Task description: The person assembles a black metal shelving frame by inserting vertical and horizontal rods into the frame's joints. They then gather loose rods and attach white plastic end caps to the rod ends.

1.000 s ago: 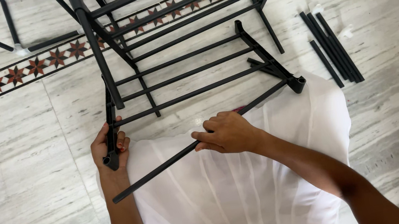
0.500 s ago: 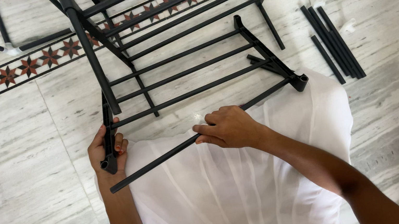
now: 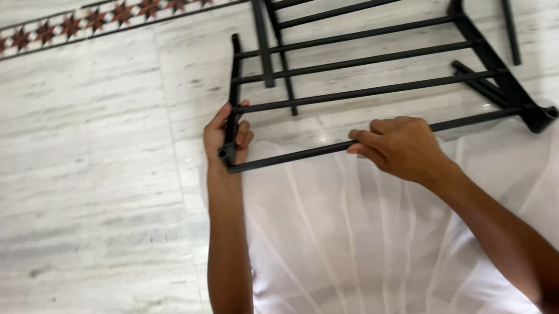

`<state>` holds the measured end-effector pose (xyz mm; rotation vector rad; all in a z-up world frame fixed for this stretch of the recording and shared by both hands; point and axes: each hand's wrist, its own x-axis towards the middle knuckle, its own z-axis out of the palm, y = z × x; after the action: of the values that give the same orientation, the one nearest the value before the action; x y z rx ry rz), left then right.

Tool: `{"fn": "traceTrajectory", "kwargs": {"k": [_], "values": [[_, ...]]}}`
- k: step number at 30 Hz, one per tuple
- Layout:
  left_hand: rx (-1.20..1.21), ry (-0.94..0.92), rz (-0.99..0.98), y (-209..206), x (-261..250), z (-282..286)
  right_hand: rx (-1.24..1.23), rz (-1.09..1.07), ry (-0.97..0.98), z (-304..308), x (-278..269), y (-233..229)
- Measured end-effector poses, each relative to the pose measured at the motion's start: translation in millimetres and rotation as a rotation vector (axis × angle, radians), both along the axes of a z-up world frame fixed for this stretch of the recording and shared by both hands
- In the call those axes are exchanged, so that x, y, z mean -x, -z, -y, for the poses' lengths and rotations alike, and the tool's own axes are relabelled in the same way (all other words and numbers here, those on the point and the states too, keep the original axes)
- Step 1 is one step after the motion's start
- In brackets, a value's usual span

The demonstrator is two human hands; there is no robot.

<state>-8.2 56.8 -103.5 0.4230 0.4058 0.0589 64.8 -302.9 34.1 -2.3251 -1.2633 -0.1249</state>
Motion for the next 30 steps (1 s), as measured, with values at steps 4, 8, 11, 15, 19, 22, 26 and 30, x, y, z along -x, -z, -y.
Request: {"fn": "traceTrajectory", "kwargs": {"k": [4, 8, 11, 15, 19, 22, 26, 30], "values": [[-0.070, -0.053, -0.105, -5.2, -2.2, 8.3, 0.043, 0.031, 0.009, 0.0, -1.0, -0.4], [-0.100, -0.064, -0.143, -27.9, -3.3, 14.9, 0.048, 0.023, 0.025, -1.4, -1.2, -1.5], [-0.113, -0.062, -0.149, -38.9, -6.9, 18.7, 0.070, 0.002, 0.031, 2.5, -1.1, -3.1], [-0.158, -0.077, -0.198, -47.1, -4.0, 19.9, 0.113, 0.008, 0.049, 2.5, -2.5, 0.6], [-0.178, -0.091, -0.213, -54.5, -4.3, 20.7, 0.075, 0.031, 0.060, -0.2, -4.9, 3.5], [-0.154, -0.086, -0.188, -56.0, -4.6, 21.3, 0.069, 0.013, 0.068, -2.0, -6.4, 5.3], [-0.178, -0.088, -0.181, -52.2, -5.1, 23.2, 0.056, 0.010, 0.081, -3.5, -8.6, 8.0], [-0.190, -0.088, -0.183, -48.5, -8.6, 25.8, 0.042, 0.006, 0.120, -5.5, -11.6, 12.8]]}}
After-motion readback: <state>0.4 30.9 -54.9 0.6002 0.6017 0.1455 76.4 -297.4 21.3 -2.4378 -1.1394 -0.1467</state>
